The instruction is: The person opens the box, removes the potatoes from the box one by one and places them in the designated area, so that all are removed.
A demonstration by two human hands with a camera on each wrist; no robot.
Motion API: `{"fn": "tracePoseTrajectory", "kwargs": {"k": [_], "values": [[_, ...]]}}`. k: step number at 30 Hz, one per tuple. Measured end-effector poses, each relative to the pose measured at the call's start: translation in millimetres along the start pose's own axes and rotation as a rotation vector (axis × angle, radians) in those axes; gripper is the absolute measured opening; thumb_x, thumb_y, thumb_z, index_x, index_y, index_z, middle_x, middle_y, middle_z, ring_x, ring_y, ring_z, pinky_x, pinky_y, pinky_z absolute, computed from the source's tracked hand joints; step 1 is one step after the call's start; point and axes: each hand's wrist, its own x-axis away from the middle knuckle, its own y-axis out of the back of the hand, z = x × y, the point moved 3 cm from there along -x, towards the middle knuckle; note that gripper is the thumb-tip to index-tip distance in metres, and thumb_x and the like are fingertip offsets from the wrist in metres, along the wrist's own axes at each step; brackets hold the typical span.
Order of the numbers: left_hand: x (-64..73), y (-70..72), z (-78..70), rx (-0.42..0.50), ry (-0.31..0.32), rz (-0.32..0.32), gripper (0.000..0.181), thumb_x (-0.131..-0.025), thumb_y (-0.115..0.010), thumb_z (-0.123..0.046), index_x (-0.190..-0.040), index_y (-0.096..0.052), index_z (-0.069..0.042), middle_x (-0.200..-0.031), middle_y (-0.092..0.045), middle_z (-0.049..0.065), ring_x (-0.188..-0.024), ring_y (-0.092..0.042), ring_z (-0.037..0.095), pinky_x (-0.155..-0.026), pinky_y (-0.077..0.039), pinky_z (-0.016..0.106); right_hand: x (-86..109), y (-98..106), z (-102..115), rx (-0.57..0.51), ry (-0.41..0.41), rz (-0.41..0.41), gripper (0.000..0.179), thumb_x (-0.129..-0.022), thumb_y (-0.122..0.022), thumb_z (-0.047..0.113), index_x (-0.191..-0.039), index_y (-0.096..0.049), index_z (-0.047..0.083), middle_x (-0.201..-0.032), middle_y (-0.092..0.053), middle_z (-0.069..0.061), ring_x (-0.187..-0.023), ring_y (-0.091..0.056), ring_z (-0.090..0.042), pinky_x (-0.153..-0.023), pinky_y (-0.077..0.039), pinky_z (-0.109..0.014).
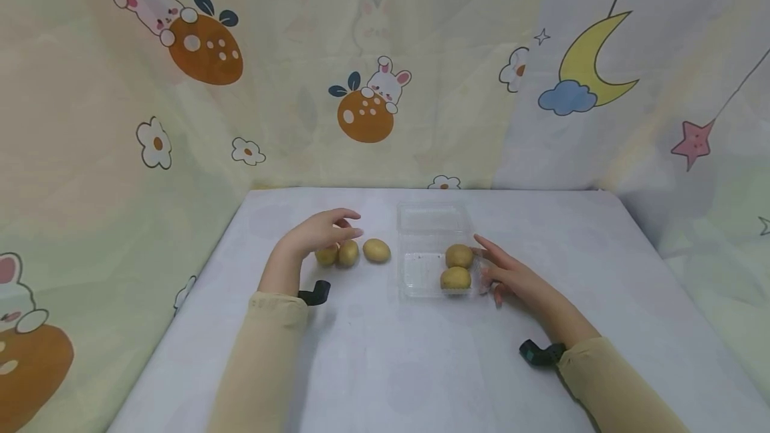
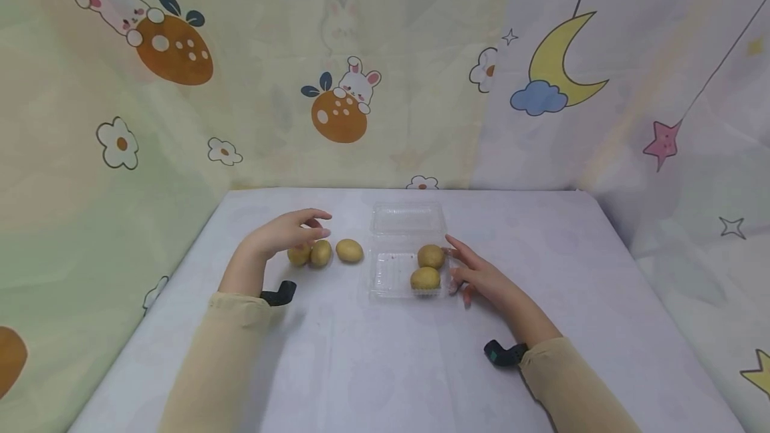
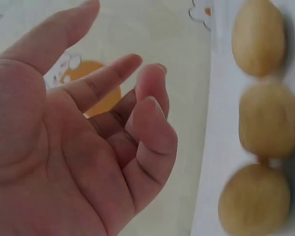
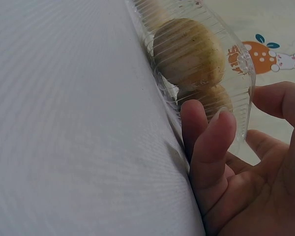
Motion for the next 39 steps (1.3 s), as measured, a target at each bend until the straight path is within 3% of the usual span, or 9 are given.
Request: {"fn": "tracePoseTrajectory", "kwargs": {"k": [5, 9, 17, 22, 31, 39], "values": [[-12.7, -18.1, -33.7, 0.022, -0.09, 0.043, 0.049, -0.089, -0.067, -0.053, -0.132, -0.056, -0.034, -0.118, -0.064, -0.002, -0.102, -0.066, 0.027, -0.087, -0.054, 0.039, 1.8, 0, 0, 0.004, 0.0, 0.007, 0.076, -0.1, -0.052, 0.014, -0.159, -0.008, 0.033, -0.165, -0.009, -0.017, -0.076, -0.057, -0.019, -0.052, -0.053, -0.03], [-23.7, -34.5, -56.8, 0.035, -0.109, 0.099, 0.048, -0.09, -0.067, -0.051, -0.133, -0.056, -0.032, -0.121, -0.065, 0.001, -0.108, -0.065, 0.032, -0.087, -0.054, 0.038, 4.0, -1, 0, 0.02, -0.005, 0.01, 0.076, -0.1, -0.052, 0.015, -0.159, -0.008, 0.034, -0.165, -0.011, -0.017, -0.076, -0.057, -0.02, -0.052, -0.053, -0.031], [-44.4, -66.5, -86.7, 0.081, -0.154, 0.164, 0.042, -0.091, -0.067, -0.047, -0.129, -0.059, -0.03, -0.12, -0.065, 0.001, -0.106, -0.064, 0.029, -0.083, -0.056, 0.034, 3.8, 0, 0, 0.027, -0.004, 0.004, 0.076, -0.1, -0.053, 0.016, -0.159, -0.008, 0.034, -0.165, -0.011, -0.016, -0.077, -0.057, -0.021, -0.052, -0.053, -0.032], [-55.4, -83.8, -97.4, 0.101, -0.183, 0.193, 0.036, -0.093, -0.066, -0.044, -0.126, -0.062, -0.031, -0.121, -0.065, 0.0, -0.104, -0.065, 0.027, -0.081, -0.057, 0.033, 3.9, 1, 1, 0.034, -0.019, -0.002, 0.074, -0.101, -0.052, 0.018, -0.159, -0.009, 0.036, -0.165, -0.012, -0.015, -0.077, -0.057, -0.023, -0.053, -0.053, -0.031], [-67.8, -117.4, -99.5, 0.153, -0.116, 0.27, 0.042, -0.094, -0.064, -0.041, -0.132, -0.062, -0.023, -0.122, -0.064, 0.001, -0.097, -0.066, 0.019, -0.08, -0.057, 0.034, 3.6, 2, 1, 0.044, -0.035, -0.013, 0.074, -0.1, -0.052, 0.018, -0.158, -0.01, 0.038, -0.165, -0.016, -0.013, -0.078, -0.059, -0.025, -0.054, -0.054, -0.032], [-70.0, -133.2, -100.2, 0.116, -0.098, 0.339, 0.05, -0.096, -0.062, -0.043, -0.143, -0.052, -0.03, -0.135, -0.057, -0.001, -0.096, -0.068, 0.02, -0.081, -0.057, 0.036, 3.4, 1, 2, 0.048, -0.039, -0.016, 0.078, -0.098, -0.054, 0.016, -0.158, -0.011, 0.04, -0.165, -0.014, -0.015, -0.074, -0.059, -0.023, -0.053, -0.054, -0.033]]}}
